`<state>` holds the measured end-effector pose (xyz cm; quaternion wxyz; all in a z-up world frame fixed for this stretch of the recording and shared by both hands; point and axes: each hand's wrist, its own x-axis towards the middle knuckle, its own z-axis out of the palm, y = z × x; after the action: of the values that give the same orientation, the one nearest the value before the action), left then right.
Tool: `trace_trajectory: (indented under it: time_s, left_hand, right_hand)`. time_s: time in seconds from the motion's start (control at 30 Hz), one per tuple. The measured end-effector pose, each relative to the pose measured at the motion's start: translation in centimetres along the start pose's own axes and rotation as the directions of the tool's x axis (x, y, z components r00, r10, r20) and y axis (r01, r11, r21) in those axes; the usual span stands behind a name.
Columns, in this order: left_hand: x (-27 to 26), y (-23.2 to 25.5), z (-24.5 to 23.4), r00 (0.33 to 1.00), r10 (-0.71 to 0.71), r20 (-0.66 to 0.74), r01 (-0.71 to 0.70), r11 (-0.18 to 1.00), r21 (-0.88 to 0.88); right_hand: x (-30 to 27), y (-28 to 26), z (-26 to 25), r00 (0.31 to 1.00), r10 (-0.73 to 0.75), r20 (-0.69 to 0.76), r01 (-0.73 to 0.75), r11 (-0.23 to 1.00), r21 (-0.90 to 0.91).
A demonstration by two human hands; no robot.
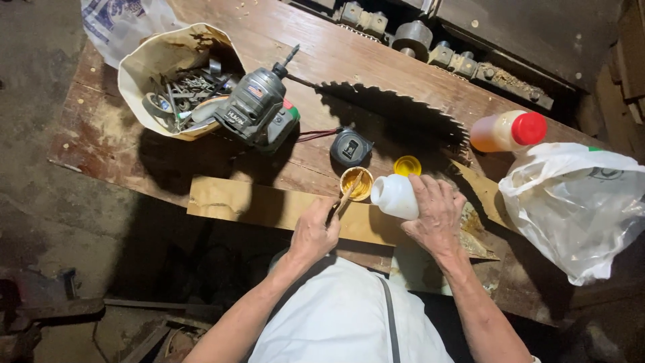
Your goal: Mixing wood filler components in a small container and applying the mixture to a wooden board.
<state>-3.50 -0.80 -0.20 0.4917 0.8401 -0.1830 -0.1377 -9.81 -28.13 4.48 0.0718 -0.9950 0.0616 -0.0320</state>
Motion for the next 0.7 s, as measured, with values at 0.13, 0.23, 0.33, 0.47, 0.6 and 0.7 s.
trace_trajectory:
  time_s: [0.13,0.23,0.33,0.47,0.6,0.7]
  left_hand:
    - [0.1,0.4,-0.3,1.0,-0.007,0.007,0.007,1.0,0.007]
    - [0.0,0.7,-0.6,1.0,0.002,0.026,-0.002,1.0,0.006]
    - [-0.4,0.6,-0.6,0.999,0.01,0.041,-0.011,1.0,0.024]
    - [-0.8,0.6,-0.8,0.999,0.015,0.049,-0.017,0.999,0.039]
    - [-1.0,0.9,-1.2,0.997,0.025,0.068,-0.028,0.999,0.045]
    - [-0.9,1.6,-1.9,0.996,0.03,0.081,-0.035,0.998,0.057]
  right_hand:
    - [0.4,-0.5,-0.3,1.0,-0.016,0.004,0.017,1.0,-0.021]
    - [0.5,-0.7,-0.4,1.0,-0.019,0.004,0.019,0.999,-0.041]
    - [0.5,-0.6,-0.2,0.999,-0.034,0.005,0.034,0.998,-0.061]
    - [0.6,-0.6,-0.3,0.999,-0.046,0.002,0.046,0.993,-0.109]
    - [0.8,-1.0,-0.7,0.998,-0.064,0.01,0.065,0.987,-0.15]
    - [0.8,-1.0,-0.8,0.997,-0.082,0.013,0.083,0.981,-0.174]
